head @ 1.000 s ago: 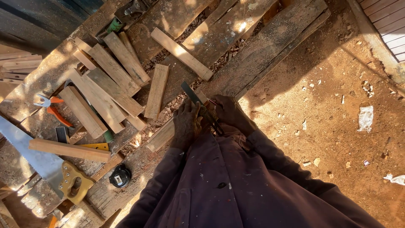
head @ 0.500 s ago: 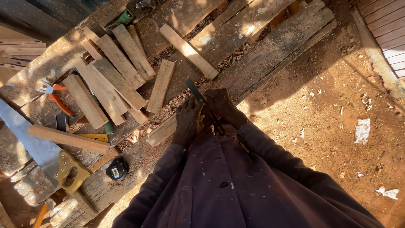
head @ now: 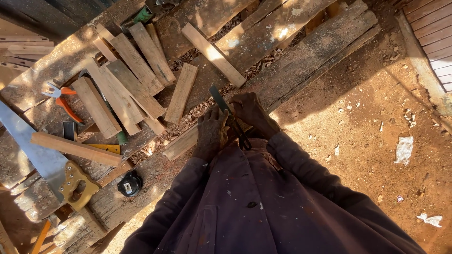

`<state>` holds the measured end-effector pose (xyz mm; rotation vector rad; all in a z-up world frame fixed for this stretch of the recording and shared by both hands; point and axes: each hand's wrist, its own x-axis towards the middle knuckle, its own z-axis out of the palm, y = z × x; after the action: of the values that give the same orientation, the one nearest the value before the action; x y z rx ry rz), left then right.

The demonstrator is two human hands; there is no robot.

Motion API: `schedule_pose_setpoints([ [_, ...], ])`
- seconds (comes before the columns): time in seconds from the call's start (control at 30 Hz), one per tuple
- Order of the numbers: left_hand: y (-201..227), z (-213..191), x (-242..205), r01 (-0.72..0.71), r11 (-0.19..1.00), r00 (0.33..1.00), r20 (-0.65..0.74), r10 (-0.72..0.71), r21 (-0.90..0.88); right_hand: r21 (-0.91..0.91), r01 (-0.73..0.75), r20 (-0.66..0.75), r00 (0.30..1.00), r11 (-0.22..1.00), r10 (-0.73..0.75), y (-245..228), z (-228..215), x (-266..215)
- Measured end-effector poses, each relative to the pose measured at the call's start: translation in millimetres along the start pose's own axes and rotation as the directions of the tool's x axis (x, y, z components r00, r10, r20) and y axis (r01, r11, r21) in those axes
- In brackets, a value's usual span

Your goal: Marking straight lines on small wooden planks using a try square and a marking tool on a workbench.

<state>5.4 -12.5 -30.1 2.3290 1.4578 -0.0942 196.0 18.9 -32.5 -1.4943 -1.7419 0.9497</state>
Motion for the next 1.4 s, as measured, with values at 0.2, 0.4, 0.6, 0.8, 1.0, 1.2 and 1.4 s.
schedule_pose_setpoints([
  [0.2,-1.8,5.4,0.0,-0.006,1.000,1.000,-0.030,0.006,-0.007,-0.173,-0.026,0.197,0.978,0.985,0.061,11.5,-6.2,-11.1],
  [0.4,-2.4,8.3,2.6,-0.004,1.000,0.999,-0.043,0.003,-0.010,0.029,-0.155,0.061,0.986,0.988,0.153,5.3,-22.1,-42.9],
  [0.6,12.5,-26.4,-10.6,-0.029,0.998,0.997,-0.068,0.025,-0.054,0.379,-0.360,0.035,0.926,0.853,0.376,30.6,26.7,-65.7],
  [0.8,-9.0,-3.1,-12.5,-0.114,0.980,0.971,-0.226,0.076,-0.163,0.587,-0.412,0.062,0.881,0.696,0.469,50.2,55.0,-68.3],
  [1.0,-52.1,11.0,-36.5,-0.038,0.972,0.900,-0.432,-0.068,-0.232,0.777,-0.300,0.008,0.884,0.554,0.468,66.1,-12.7,-93.7],
  [1.2,-73.4,21.8,-45.2,-0.029,0.986,0.913,-0.407,-0.041,-0.164,0.791,-0.255,-0.092,0.849,0.555,0.521,49.0,-70.6,-126.8],
  [1.4,-76.2,8.2,-43.4,-0.032,0.988,0.947,-0.321,-0.020,-0.154,0.807,-0.238,-0.141,0.811,0.540,0.568,42.3,-66.9,-137.5],
])
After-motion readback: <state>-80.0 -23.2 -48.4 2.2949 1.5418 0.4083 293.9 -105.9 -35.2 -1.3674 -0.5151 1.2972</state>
